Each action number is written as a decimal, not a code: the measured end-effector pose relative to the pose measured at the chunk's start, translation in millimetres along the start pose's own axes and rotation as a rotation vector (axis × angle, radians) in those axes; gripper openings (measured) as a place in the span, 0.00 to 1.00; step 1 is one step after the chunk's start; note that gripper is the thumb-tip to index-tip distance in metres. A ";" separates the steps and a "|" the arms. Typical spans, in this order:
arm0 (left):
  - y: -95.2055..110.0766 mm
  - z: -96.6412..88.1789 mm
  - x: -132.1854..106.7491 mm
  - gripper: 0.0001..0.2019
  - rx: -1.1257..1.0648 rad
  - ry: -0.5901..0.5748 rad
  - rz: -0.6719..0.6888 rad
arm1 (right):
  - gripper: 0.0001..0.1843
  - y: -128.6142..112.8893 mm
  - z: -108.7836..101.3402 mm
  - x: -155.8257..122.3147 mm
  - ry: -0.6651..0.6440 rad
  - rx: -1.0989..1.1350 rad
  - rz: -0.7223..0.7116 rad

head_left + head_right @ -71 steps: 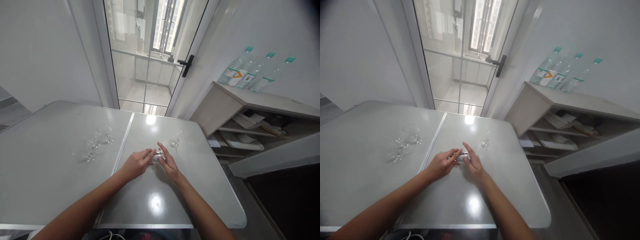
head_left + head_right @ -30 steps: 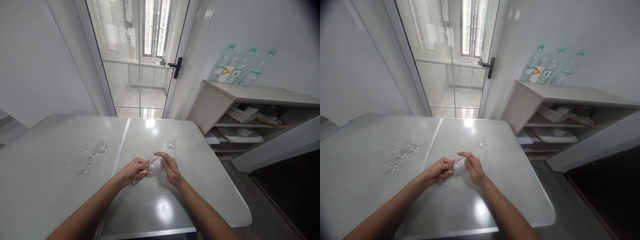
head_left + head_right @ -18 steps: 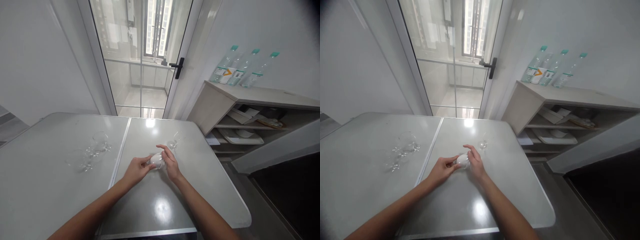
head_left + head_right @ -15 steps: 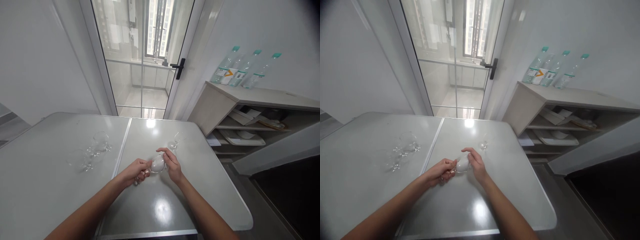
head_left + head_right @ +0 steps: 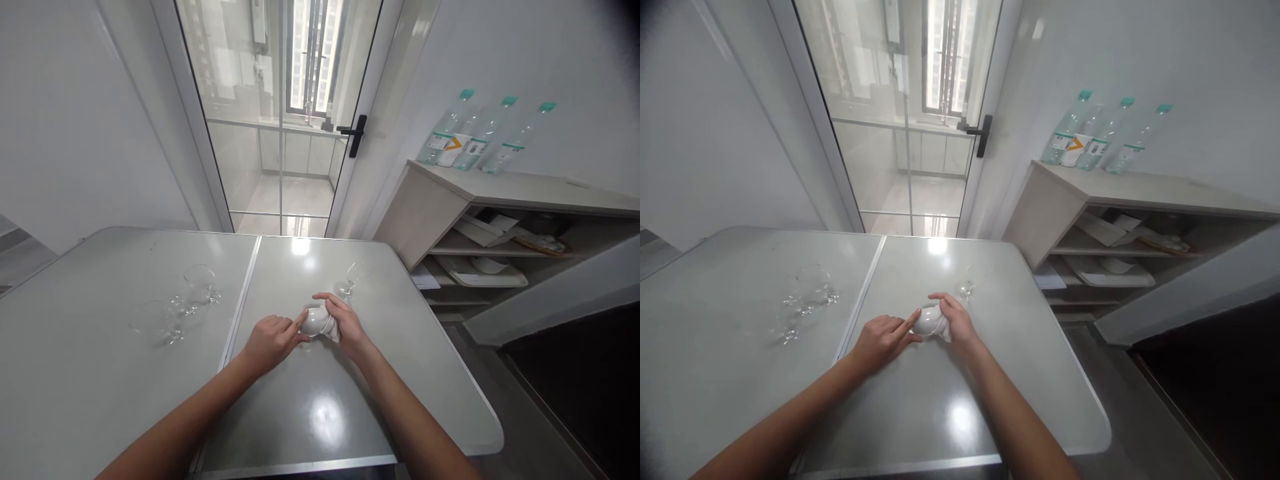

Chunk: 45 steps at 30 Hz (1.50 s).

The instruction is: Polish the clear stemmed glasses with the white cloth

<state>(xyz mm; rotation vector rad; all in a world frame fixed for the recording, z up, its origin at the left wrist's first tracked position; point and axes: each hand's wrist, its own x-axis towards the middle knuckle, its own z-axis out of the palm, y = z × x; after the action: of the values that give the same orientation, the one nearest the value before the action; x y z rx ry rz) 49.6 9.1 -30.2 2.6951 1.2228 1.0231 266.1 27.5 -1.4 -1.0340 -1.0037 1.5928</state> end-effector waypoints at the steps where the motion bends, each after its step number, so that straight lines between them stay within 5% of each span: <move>1: 1.7 0.4 0.9 0.22 -0.048 -0.014 -0.058 | 0.21 0.2 0.4 -0.4 -0.015 0.010 0.000; 4: 9.8 -5.3 8.5 0.26 -0.416 -0.143 -0.399 | 0.19 -2.7 2.3 -5.0 -0.045 -0.035 -0.055; 8: 15.2 -22.3 21.3 0.31 -1.120 -0.488 -0.782 | 0.15 -9.0 -0.4 -13.7 -0.068 -0.195 -0.222; 10: 13.4 -27.5 24.2 0.32 -1.304 -0.612 -0.898 | 0.15 -8.9 -5.3 -15.7 -0.042 -0.345 -0.406; 12: 8.9 -28.5 24.5 0.33 -1.330 -0.609 -0.966 | 0.17 -6.9 -11.2 -14.4 0.040 -0.461 -0.563; 16: -2.1 -26.1 22.8 0.33 -1.027 -0.346 -0.932 | 0.23 -3.1 -17.8 -5.5 0.389 -0.404 -0.589; 19: -5.0 -22.5 19.8 0.31 -0.778 -0.273 -0.794 | 0.32 -2.7 -16.4 -2.3 0.432 -0.397 -0.575; 22: -3.1 -13.1 12.6 0.24 -0.455 -0.169 -0.505 | 0.25 -3.8 -13.1 -5.2 0.247 -0.515 -0.605; 25: -3.4 -3.2 4.1 0.10 -0.143 -0.108 -0.196 | 0.19 -6.4 -10.3 -8.6 -0.213 -0.703 -0.726; 27: -6.1 -1.3 0.6 0.11 0.005 -0.042 -0.066 | 0.16 -8.4 -8.1 -9.2 -0.462 -0.802 -0.814; 29: -9.1 -3.7 -0.5 0.14 0.092 0.022 0.017 | 0.14 -9.9 -5.1 -9.0 -0.482 -0.815 -0.815; 32: -9.9 -8.4 0.5 0.10 0.097 0.056 0.111 | 0.17 -10.7 -0.6 -8.8 -0.309 -0.706 -0.582; 35: -5.1 -8.0 2.0 0.11 0.012 -0.008 0.022 | 0.21 -10.6 0.1 -9.3 -0.256 -0.611 -0.434; 41: 0.4 -8.4 10.3 0.12 -0.456 -0.249 -0.428 | 0.16 -11.4 -7.8 -12.3 -0.425 -0.724 -0.780; 45: -0.6 -12.2 11.3 0.13 -0.574 -0.224 -0.484 | 0.15 -11.4 -5.4 -13.4 -0.467 -0.754 -0.804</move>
<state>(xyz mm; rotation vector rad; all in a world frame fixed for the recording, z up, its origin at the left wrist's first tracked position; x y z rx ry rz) 47.7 14.1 -14.5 1.8968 1.2131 0.8133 276.8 17.6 9.8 -0.5565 -2.1139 0.7732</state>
